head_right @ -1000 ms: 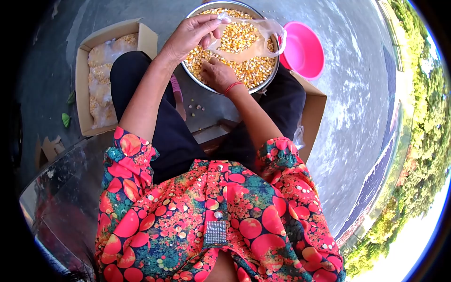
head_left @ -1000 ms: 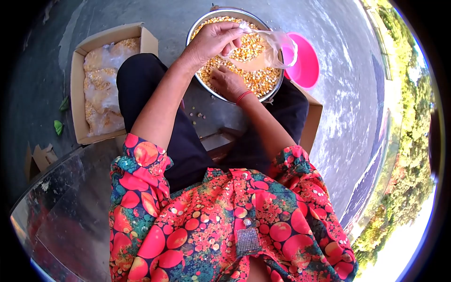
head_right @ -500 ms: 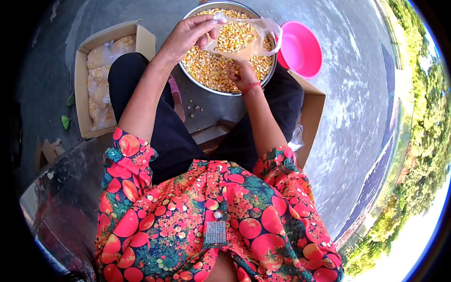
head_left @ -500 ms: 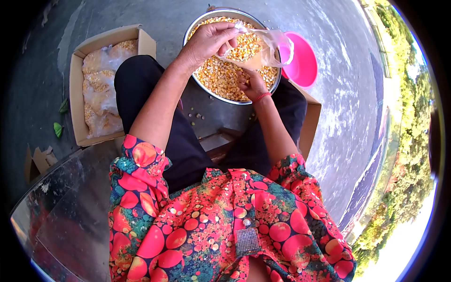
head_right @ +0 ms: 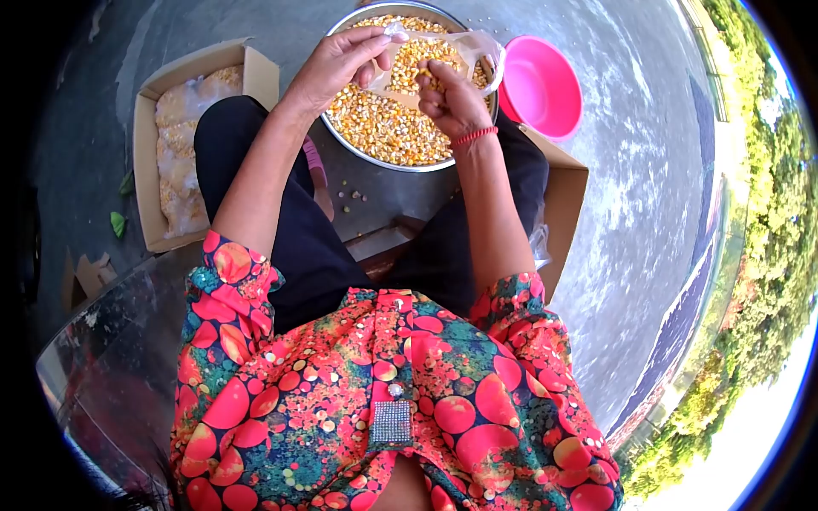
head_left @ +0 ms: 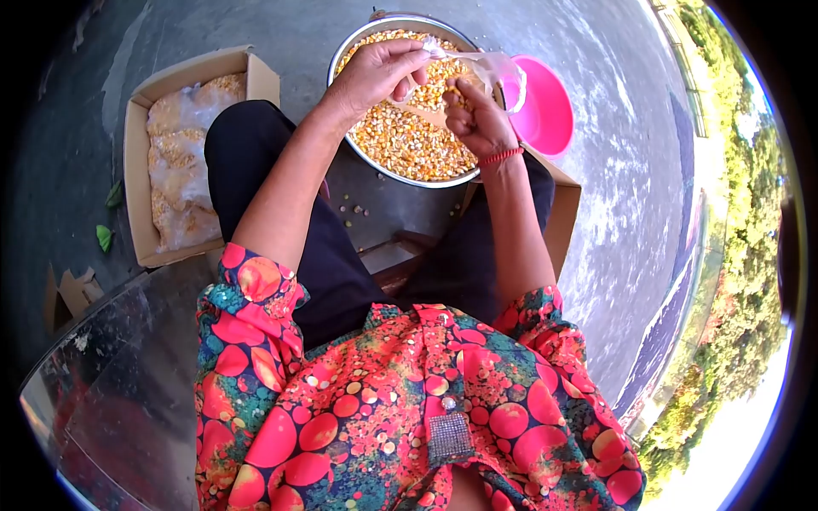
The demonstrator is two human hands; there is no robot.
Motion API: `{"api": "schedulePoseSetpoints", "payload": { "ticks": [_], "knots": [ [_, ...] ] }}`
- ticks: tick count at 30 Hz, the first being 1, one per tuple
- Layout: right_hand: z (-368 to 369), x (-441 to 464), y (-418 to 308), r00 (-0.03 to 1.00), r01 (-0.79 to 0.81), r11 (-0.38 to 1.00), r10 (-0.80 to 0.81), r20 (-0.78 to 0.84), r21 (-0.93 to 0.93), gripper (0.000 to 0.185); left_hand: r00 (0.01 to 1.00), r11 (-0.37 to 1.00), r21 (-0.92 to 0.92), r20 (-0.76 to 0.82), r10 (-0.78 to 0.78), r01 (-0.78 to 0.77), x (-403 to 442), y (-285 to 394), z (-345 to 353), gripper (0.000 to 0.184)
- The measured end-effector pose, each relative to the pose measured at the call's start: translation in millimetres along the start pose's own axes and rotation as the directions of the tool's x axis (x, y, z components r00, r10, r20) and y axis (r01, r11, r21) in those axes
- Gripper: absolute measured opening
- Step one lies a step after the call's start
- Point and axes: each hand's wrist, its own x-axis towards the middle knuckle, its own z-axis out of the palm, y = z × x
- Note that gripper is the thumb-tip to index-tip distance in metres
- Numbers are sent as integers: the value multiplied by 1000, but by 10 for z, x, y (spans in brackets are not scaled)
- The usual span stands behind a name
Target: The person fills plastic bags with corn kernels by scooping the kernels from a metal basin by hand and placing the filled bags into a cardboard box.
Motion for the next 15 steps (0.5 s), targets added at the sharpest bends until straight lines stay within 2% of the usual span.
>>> {"api": "schedulePoseSetpoints", "payload": {
  "ticks": [2,4,5,7,8,10,12,14,15],
  "knots": [
    [6,151,-81,999,28,1000,-28,-32,9,15,1000,1000,12,5,11,-11,-1,7,3,25],
    [40,267,-145,971,113,993,-120,-208,-45,19,1000,1000,14,4,6,-6,4,8,3,25],
    [10,325,-165,971,112,993,-119,-208,-45,19,1000,1000,16,3,0,0,6,8,-2,25],
    [-38,382,-183,960,181,962,-218,-178,-203,25,1000,1000,25,3,-1,1,8,13,-14,26],
    [-72,388,-182,960,180,962,-217,-178,-203,25,1000,999,35,6,0,0,9,15,-16,26],
    [-21,308,-189,937,115,918,-227,-265,-379,32,1000,1000,12,3,-9,9,10,17,-10,26],
    [7,232,-179,935,131,888,-259,-244,-441,31,1000,1000,-9,0,-17,17,12,21,-15,26],
    [50,94,-203,995,102,924,-100,26,-369,26,1000,1000,8,3,-10,10,16,24,-13,27],
    [103,-10,-158,994,108,918,-92,60,-383,27,1000,1000,7,3,-10,10,21,19,-12,27]
  ]
}}
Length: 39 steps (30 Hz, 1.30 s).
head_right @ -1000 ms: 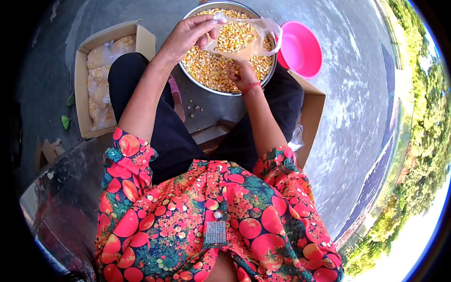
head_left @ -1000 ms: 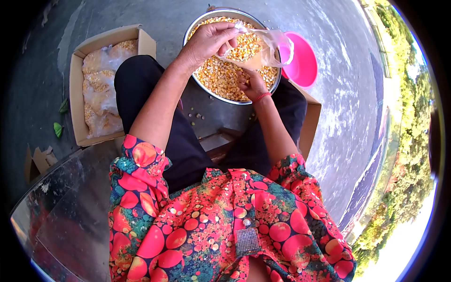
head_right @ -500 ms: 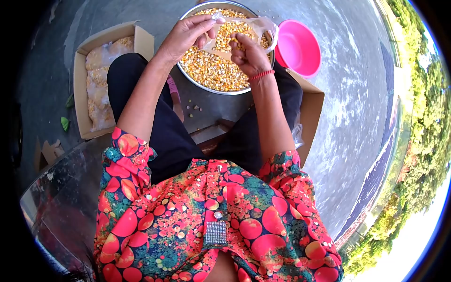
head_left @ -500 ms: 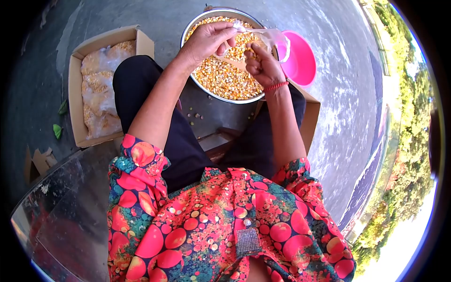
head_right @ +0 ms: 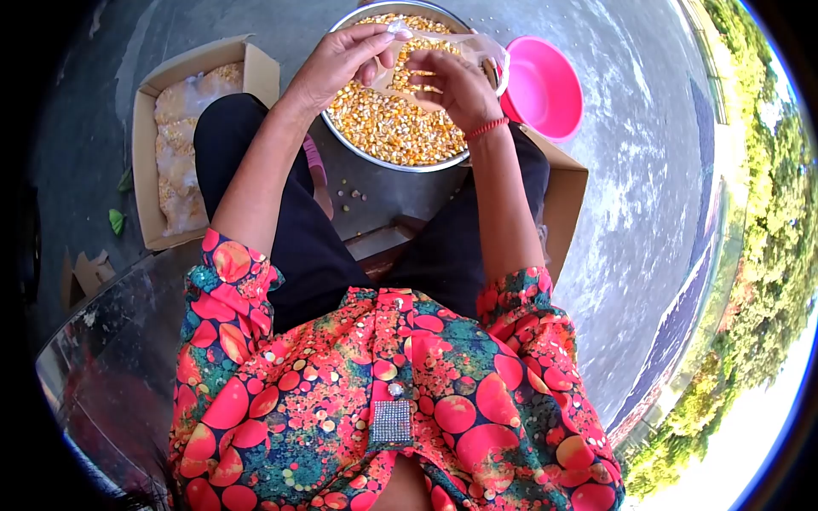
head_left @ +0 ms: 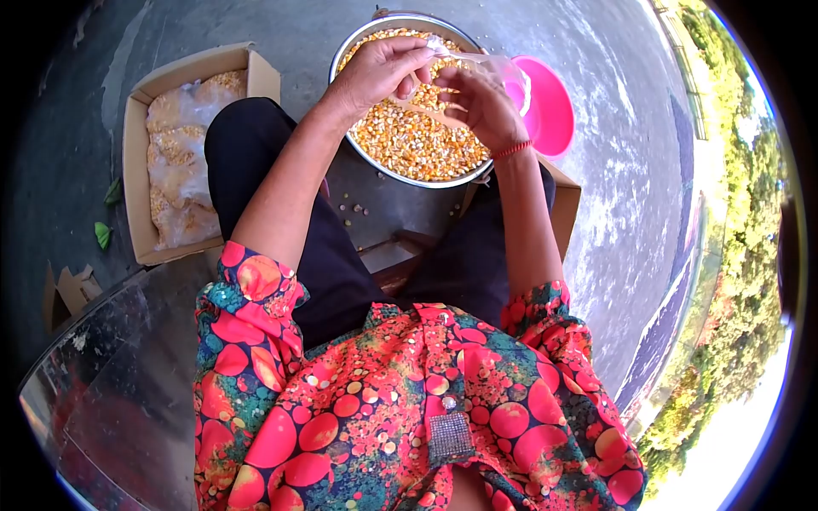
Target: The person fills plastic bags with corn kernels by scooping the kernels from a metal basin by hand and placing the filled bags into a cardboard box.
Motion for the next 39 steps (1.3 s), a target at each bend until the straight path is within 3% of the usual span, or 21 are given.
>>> {"api": "schedulePoseSetpoints", "payload": {
  "ticks": [3,6,7,8,9,10,11,12,13,15,19,21,23,28,31,34,35,37,38,39],
  "knots": [
    [105,-242,63,964,-83,969,137,229,-232,27,1000,1000,4,5,15,-16,-1,-25,-11,26],
    [-17,-199,450,948,-86,844,233,217,-529,26,1000,999,-29,5,-26,26,-9,8,7,24],
    [-76,-177,608,974,-45,738,184,136,-673,26,1000,1000,-21,13,-15,15,-13,27,12,24],
    [-316,-68,990,959,281,516,-184,215,-810,25,999,999,-19,11,-30,30,-22,16,11,24],
    [-355,-54,1192,957,149,334,-286,51,-931,22,999,999,-16,10,-42,42,-24,12,10,24],
    [-278,-127,1298,892,117,257,-451,-12,-959,18,998,998,-22,15,-55,55,-33,21,11,24],
    [-301,-157,1447,860,149,217,-509,18,-965,17,997,997,1,28,-73,73,-34,18,5,24],
    [-165,-281,1417,865,57,151,-501,-26,-987,16,993,993,17,19,-116,116,-41,-19,7,24],
    [-80,-350,1342,905,29,223,-420,-69,-974,19,988,987,36,10,-155,154,-43,-58,14,25],
    [-57,-331,1356,899,-28,228,-419,-124,-973,27,985,985,25,-1,-173,173,-81,-73,65,24],
    [-34,-193,1397,885,85,194,-466,-15,-977,38,980,980,28,-39,-195,196,-50,-289,-4,16],
    [45,-179,1298,955,34,173,-295,-19,-984,41,970,971,34,-72,-233,235,-100,-335,-5,14],
    [75,-25,1388,974,42,119,-226,14,-992,43,963,966,31,-89,-254,258,-131,-512,-62,14],
    [263,124,1410,969,59,223,-245,2,-973,26,918,918,49,-55,-392,394,-218,-778,-214,18],
    [113,201,1535,945,172,304,-320,70,-937,23,893,888,109,-102,-438,448,-233,-901,-267,18],
    [25,289,1657,897,167,639,-415,-153,-751,17,894,863,239,-162,-417,445,-319,-923,-224,22],
    [-20,322,1691,889,179,643,-430,-157,-745,17,905,858,292,-186,-382,422,-345,-990,-224,23],
    [-102,342,1672,933,164,949,-238,-269,-270,20,955,762,576,-175,-241,298,-401,-1188,-286,22],
    [-127,339,1623,953,41,995,-66,-295,-92,23,988,602,784,-98,-123,152,-424,-1320,-355,23],
    [-194,285,1535,945,57,994,-83,-317,-92,23,996,457,887,-44,-74,73,-450,-1186,-149,21]
  ]
}}
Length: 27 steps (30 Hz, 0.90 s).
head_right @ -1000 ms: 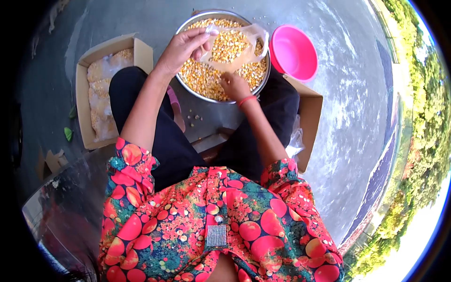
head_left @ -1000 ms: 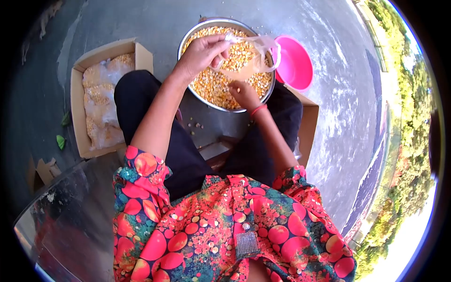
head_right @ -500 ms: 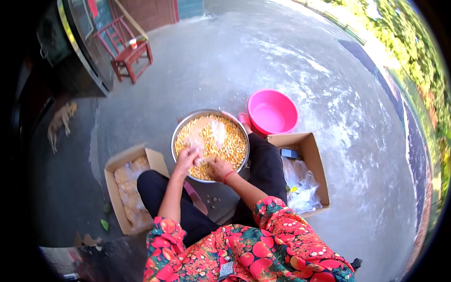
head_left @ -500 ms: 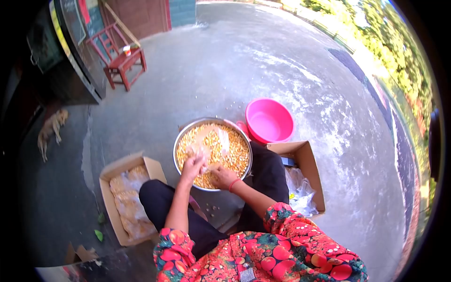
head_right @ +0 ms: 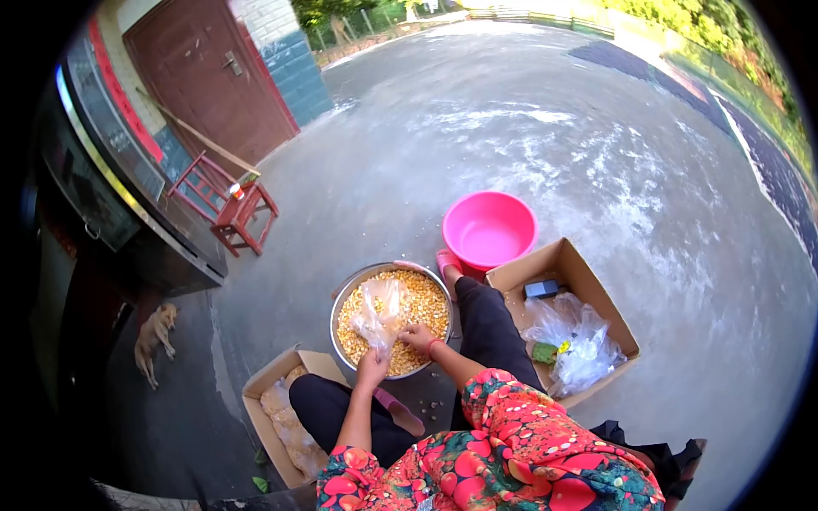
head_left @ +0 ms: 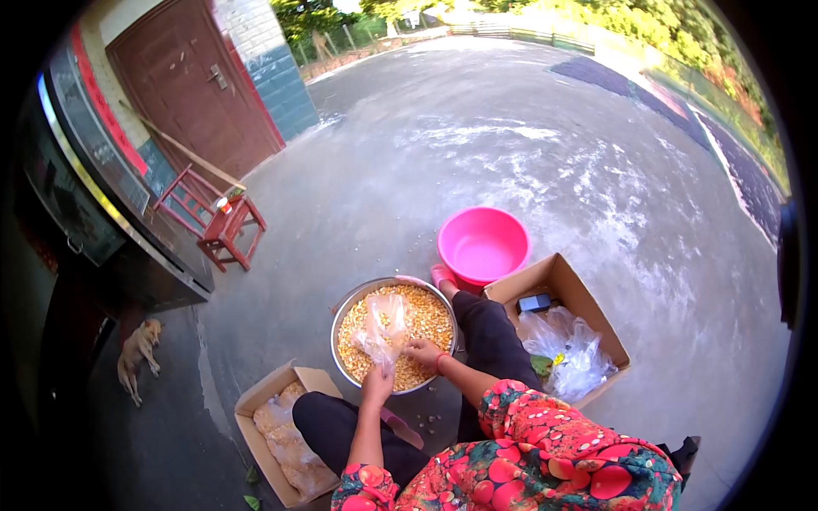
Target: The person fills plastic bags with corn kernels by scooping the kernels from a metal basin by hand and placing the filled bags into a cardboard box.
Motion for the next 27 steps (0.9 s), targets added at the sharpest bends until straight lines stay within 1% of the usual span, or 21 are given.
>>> {"api": "schedulePoseSetpoints", "payload": {
  "ticks": [2,3,4,5,6,8,9,10,12,13,14,16,17,18,20,21,22,23,24,26,27],
  "knots": [
    [-6,-118,-161,998,-53,998,51,47,38,23,995,974,211,-31,92,-83,-101,235,-53,22],
    [-16,-112,-135,998,-26,999,24,61,29,23,993,969,217,-1,120,-117,-129,318,-50,22],
    [-6,-92,-104,999,-21,998,20,29,53,23,998,978,204,42,43,-50,-132,363,-87,22],
    [2,-61,-84,997,-43,996,38,67,81,23,996,980,197,81,-37,21,-118,385,-98,22],
    [-20,-49,-79,992,-66,992,54,114,105,23,995,978,207,98,-19,-2,-102,370,-75,22],
    [-37,-90,-132,988,-104,989,90,126,109,22,1000,988,-153,4,-14,14,-57,187,-11,19],
    [-35,-77,-135,979,-149,985,134,152,90,21,998,931,-361,-8,-63,55,-21,170,16,13],
    [-49,-51,-134,981,-140,985,124,151,104,21,999,936,-348,-7,-54,48,4,139,25,13],
    [-12,9,-96,983,-132,988,121,137,76,18,970,810,-542,40,-240,223,-58,139,8,8],
    [-7,-14,-133,963,-215,967,188,193,133,17,979,773,-618,-26,-204,145,-112,159,21,6],
    [-27,-51,-149,954,-239,959,203,220,149,17,978,683,-728,-88,-191,67,-169,173,34,9],
    [-27,-19,-118,945,-256,952,210,250,168,13,941,569,-821,-164,-296,36,-265,242,25,12],
    [-51,-28,-126,925,-309,929,243,292,203,14,929,493,-869,-146,-340,44,-257,243,18,13],
    [-65,-70,-186,915,-319,921,238,325,223,15,924,438,-897,-118,-364,58,-258,295,-27,13],
    [-67,-104,-236,917,-337,921,274,290,197,17,932,369,-929,-124,-341,11,-238,242,-30,16],
    [-94,-171,-355,890,-410,882,330,316,233,17,922,304,-953,-120,-368,-3,-223,273,-63,17],
    [-85,-103,-301,851,-481,858,408,332,178,15,908,241,-971,-108,-404,-8,-235,290,-93,19],
    [-106,-143,-316,837,-480,867,408,363,132,13,898,192,-981,-86,-431,-2,-267,324,-122,20],
    [-72,-221,-362,853,-451,872,360,377,188,13,890,147,-989,-69,-450,-2,-247,353,-143,21],
    [-50,-302,-459,798,-481,849,322,509,218,13,907,113,-993,-63,-416,-17,-261,316,-119,20],
    [23,-353,-541,803,-483,834,300,515,267,13,898,126,-992,-46,-438,11,-256,279,-111,20]
  ]
}}
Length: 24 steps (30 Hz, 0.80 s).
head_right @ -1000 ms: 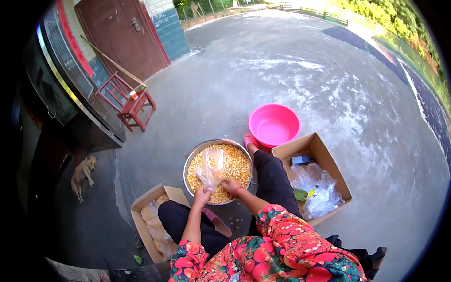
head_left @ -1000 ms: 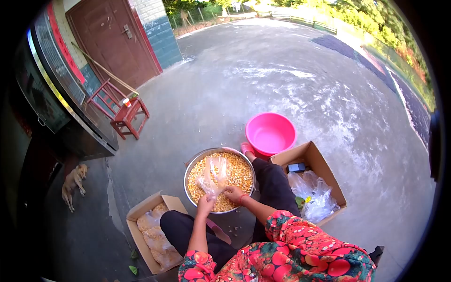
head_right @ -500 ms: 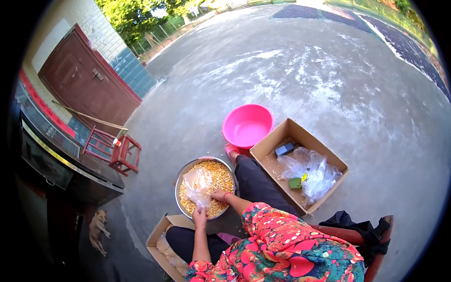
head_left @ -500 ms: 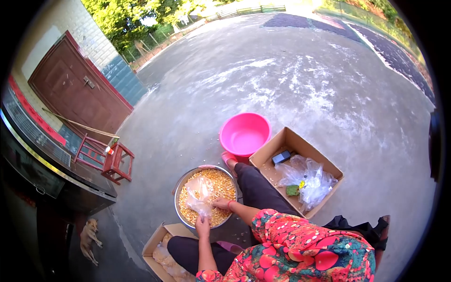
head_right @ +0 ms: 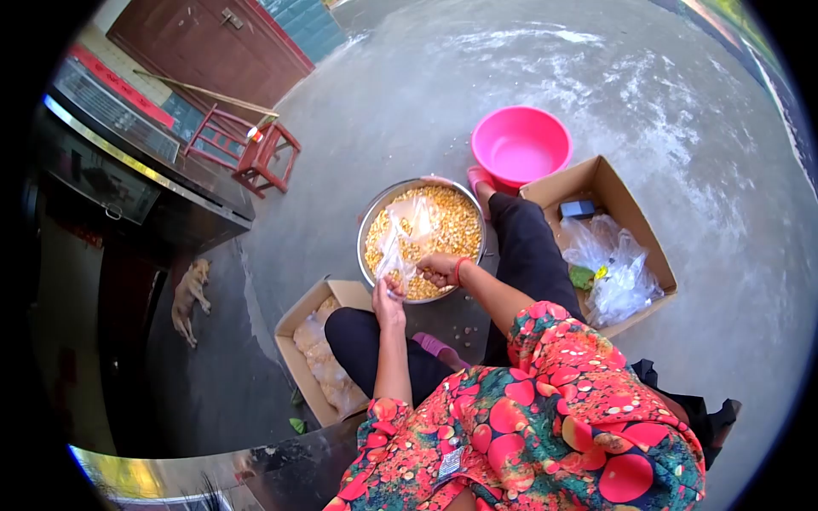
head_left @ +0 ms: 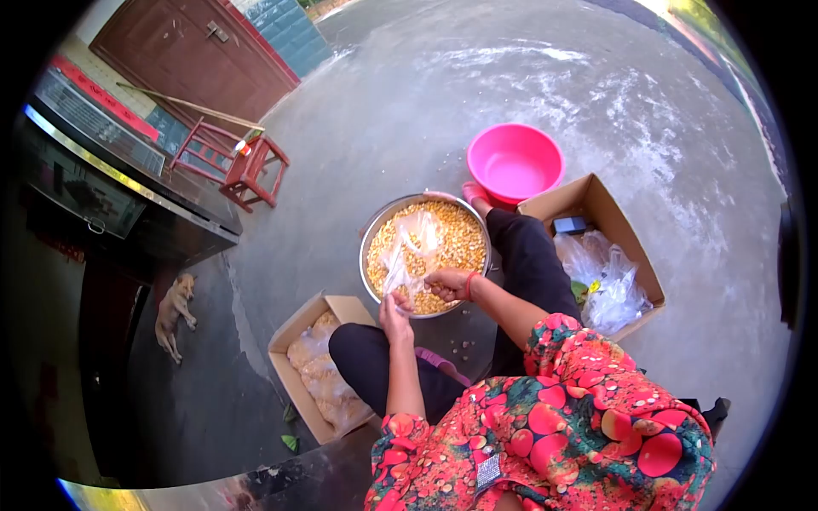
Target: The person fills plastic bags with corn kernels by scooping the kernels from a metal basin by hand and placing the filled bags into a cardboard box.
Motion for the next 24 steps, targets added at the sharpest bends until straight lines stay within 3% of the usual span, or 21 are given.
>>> {"api": "schedulePoseSetpoints", "payload": {
  "ticks": [3,7,9,10,11,12,13,15,16,17,19,21,23,24],
  "knots": [
    [246,100,-92,997,42,998,-45,66,45,11,1000,999,26,-3,-22,22,-14,18,-33,22],
    [373,533,-378,951,212,975,-189,-246,71,12,999,999,-1,-16,-35,35,-28,24,-46,22],
    [333,687,-462,822,373,928,-325,-467,11,23,999,999,-4,-39,-32,32,-19,15,-53,23],
    [271,684,-524,731,289,881,-456,-507,-375,30,999,1000,-8,-31,-29,29,-18,15,-50,23],
    [211,676,-565,645,131,707,-593,-482,-695,39,999,1000,-11,-23,-27,27,-13,15,-44,23],
    [251,580,-594,563,-15,536,-693,-450,-844,48,999,999,-11,-24,-31,31,-15,19,-33,23],
    [244,492,-610,562,-20,539,-690,-455,-842,48,999,999,-15,-35,-30,29,-16,24,-18,23],
    [140,313,-613,719,84,513,-625,-305,-854,41,998,999,-18,-43,-34,33,-5,6,12,22],
    [121,271,-539,812,257,750,-509,-285,-609,33,998,999,5,-59,-37,38,5,0,15,21],
    [60,175,-450,891,279,866,-394,-224,-414,25,996,999,30,-76,-40,42,9,-6,17,21],
    [-28,4,-182,882,244,810,-413,-225,-533,20,996,998,35,-76,-41,44,16,-26,25,17],
    [-237,34,258,766,181,553,-598,-236,-813,16,1000,987,159,12,-15,13,23,-41,14,14],
    [-201,-43,458,601,243,140,-799,35,-960,15,998,984,178,53,-23,14,22,-50,15,13],
    [-126,-70,484,641,172,103,-767,32,-980,13,995,981,192,92,-27,8,20,-60,15,12]
  ]
}}
